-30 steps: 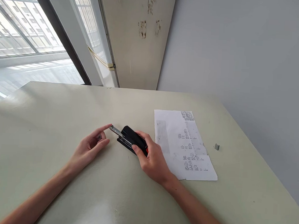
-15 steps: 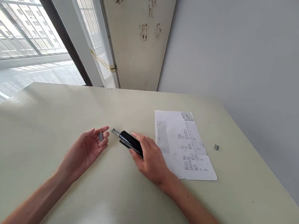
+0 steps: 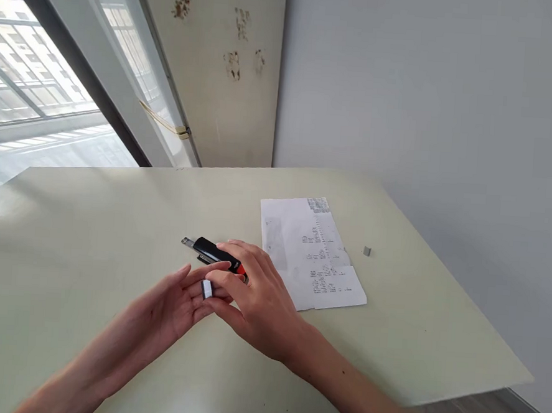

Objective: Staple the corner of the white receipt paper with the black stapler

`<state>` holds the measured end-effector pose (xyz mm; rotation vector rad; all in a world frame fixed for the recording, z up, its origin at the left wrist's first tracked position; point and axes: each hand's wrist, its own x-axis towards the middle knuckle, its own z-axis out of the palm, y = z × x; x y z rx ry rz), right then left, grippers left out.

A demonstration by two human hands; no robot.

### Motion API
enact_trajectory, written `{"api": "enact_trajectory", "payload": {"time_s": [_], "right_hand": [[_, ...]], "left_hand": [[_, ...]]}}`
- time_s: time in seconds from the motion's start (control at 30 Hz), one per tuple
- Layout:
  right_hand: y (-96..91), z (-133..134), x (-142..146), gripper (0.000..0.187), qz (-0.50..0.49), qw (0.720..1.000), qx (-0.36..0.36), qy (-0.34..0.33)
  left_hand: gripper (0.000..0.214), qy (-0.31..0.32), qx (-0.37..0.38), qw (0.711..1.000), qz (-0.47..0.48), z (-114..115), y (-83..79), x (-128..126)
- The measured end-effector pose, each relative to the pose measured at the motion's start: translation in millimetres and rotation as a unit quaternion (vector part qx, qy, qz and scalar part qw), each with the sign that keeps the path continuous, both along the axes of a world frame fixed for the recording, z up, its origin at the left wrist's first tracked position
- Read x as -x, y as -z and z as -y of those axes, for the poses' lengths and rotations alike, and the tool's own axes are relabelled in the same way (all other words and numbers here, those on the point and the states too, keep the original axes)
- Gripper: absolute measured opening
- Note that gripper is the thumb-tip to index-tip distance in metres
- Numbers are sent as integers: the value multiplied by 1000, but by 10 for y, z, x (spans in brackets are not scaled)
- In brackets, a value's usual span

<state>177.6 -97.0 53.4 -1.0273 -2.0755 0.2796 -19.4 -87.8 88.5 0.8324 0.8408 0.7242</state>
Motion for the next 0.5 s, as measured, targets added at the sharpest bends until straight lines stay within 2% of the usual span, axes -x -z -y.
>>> {"api": "enact_trajectory", "payload": {"time_s": [0.13,0.2,0.27,0.33,0.4,0.47,0.5], "right_hand": [[-60,132,-322,22,-16,998,-2,52],[-36,169,-632,21,-25,991,-1,130],[65,193,-1035,20,-14,972,5,233],[234,214,-1470,25,11,946,16,322],[429,239,-1861,31,46,918,32,392],[603,265,-2149,37,74,897,58,432],[671,276,-2247,38,86,887,75,448]], "left_hand": [[53,41,5,999,7,36,126,-84],[55,38,-24,999,-18,10,190,-14],[54,-1,-93,992,-90,-53,234,129],[48,-76,-186,958,-207,-145,257,301],[45,-158,-256,896,-326,-250,274,451],[44,-213,-280,839,-416,-354,310,549],[44,-225,-281,819,-446,-401,338,576]]}}
